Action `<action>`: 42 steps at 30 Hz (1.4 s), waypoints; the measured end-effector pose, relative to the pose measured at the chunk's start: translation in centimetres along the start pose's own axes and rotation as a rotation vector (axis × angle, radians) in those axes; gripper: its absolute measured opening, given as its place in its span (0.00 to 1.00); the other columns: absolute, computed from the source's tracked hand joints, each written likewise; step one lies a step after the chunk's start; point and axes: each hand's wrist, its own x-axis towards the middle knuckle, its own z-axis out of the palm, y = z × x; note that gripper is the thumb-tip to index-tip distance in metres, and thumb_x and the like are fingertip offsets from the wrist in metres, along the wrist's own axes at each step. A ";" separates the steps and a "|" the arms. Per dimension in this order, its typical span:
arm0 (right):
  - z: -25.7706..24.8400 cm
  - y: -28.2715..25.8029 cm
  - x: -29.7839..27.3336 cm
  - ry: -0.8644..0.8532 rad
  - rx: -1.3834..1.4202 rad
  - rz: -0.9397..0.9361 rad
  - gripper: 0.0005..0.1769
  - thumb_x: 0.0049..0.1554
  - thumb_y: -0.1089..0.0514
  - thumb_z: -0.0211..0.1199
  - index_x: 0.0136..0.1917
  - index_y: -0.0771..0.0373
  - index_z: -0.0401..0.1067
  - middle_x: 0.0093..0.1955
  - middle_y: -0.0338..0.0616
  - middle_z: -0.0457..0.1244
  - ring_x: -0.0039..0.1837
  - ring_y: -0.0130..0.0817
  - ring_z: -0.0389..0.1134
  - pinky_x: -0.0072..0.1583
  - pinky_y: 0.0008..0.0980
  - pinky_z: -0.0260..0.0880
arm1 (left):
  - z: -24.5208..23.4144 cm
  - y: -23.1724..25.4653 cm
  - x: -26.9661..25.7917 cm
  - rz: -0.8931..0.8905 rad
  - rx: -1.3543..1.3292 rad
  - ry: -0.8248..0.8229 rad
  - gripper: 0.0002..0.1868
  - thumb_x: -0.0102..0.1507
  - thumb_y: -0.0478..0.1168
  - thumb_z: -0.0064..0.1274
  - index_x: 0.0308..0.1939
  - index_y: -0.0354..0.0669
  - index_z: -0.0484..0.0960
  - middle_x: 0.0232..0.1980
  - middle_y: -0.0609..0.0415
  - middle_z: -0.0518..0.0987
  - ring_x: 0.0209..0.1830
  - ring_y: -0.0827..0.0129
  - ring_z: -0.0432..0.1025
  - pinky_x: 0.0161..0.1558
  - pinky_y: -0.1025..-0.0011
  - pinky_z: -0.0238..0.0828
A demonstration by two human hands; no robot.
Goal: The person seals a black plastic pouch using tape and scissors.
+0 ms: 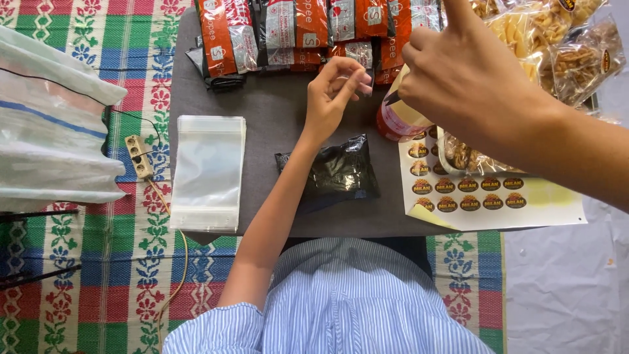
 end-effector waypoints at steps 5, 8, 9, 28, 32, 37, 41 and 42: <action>1.2 -1.8 -1.6 0.040 -0.053 0.077 0.02 0.61 0.49 0.64 0.46 0.38 0.72 0.38 0.20 0.57 0.55 0.23 0.63 0.80 0.61 0.35 | -0.2 -0.2 0.2 -0.010 -0.058 0.065 0.05 0.69 0.39 0.55 0.48 0.49 0.75 0.44 0.56 0.81 0.41 0.71 0.82 0.39 0.79 0.80; 2.3 -3.4 -2.8 0.153 -0.109 0.121 0.08 0.62 0.52 0.60 0.56 0.41 0.71 0.45 0.26 0.57 0.58 0.28 0.61 0.80 0.67 0.34 | -0.2 -0.2 0.1 0.008 -0.054 0.083 0.10 0.67 0.34 0.58 0.49 0.51 0.74 0.47 0.59 0.79 0.44 0.73 0.81 0.43 0.80 0.81; 2.6 -4.0 -3.2 0.206 -0.128 0.147 0.15 0.64 0.53 0.55 0.64 0.43 0.70 0.49 0.30 0.57 0.60 0.32 0.59 0.81 0.73 0.31 | -0.2 0.0 0.2 0.004 -0.046 0.101 0.11 0.67 0.33 0.58 0.48 0.53 0.74 0.47 0.60 0.78 0.43 0.75 0.79 0.43 0.80 0.81; 11.1 -17.2 -6.6 0.715 1.040 0.632 0.30 0.57 0.58 0.74 0.73 0.53 0.78 0.56 0.53 0.64 0.55 0.50 0.66 0.55 0.47 0.63 | -1.8 1.0 0.9 0.033 -0.131 0.027 0.05 0.68 0.37 0.56 0.44 0.48 0.75 0.40 0.54 0.76 0.35 0.68 0.79 0.47 0.73 0.82; 8.1 -18.1 -6.9 0.563 1.804 0.764 0.33 0.50 0.70 0.69 0.70 0.61 0.73 0.53 0.48 0.65 0.54 0.35 0.66 0.54 0.32 0.72 | -1.6 1.8 0.8 0.010 -0.145 -0.063 0.08 0.68 0.37 0.59 0.46 0.49 0.75 0.40 0.54 0.78 0.40 0.70 0.79 0.51 0.74 0.82; 8.0 -19.6 -6.8 0.405 2.133 0.838 0.30 0.52 0.68 0.71 0.68 0.59 0.73 0.54 0.43 0.67 0.55 0.31 0.68 0.54 0.28 0.74 | -1.5 3.2 0.6 -0.051 -0.079 -0.205 0.09 0.67 0.37 0.61 0.46 0.50 0.75 0.42 0.58 0.79 0.45 0.74 0.78 0.56 0.77 0.79; 8.2 -19.9 -7.1 0.343 2.250 0.875 0.28 0.52 0.65 0.70 0.67 0.60 0.74 0.56 0.43 0.69 0.53 0.29 0.68 0.51 0.26 0.73 | -1.4 3.5 0.3 -0.194 -0.049 -0.353 0.10 0.65 0.37 0.63 0.45 0.50 0.76 0.41 0.57 0.79 0.39 0.75 0.77 0.50 0.77 0.80; 8.3 -19.8 -7.0 0.334 2.265 0.882 0.29 0.51 0.66 0.71 0.67 0.59 0.74 0.58 0.43 0.68 0.55 0.31 0.69 0.52 0.28 0.74 | -1.4 3.6 0.4 -0.232 -0.063 -0.408 0.11 0.64 0.37 0.63 0.45 0.48 0.76 0.39 0.55 0.79 0.35 0.75 0.77 0.45 0.78 0.80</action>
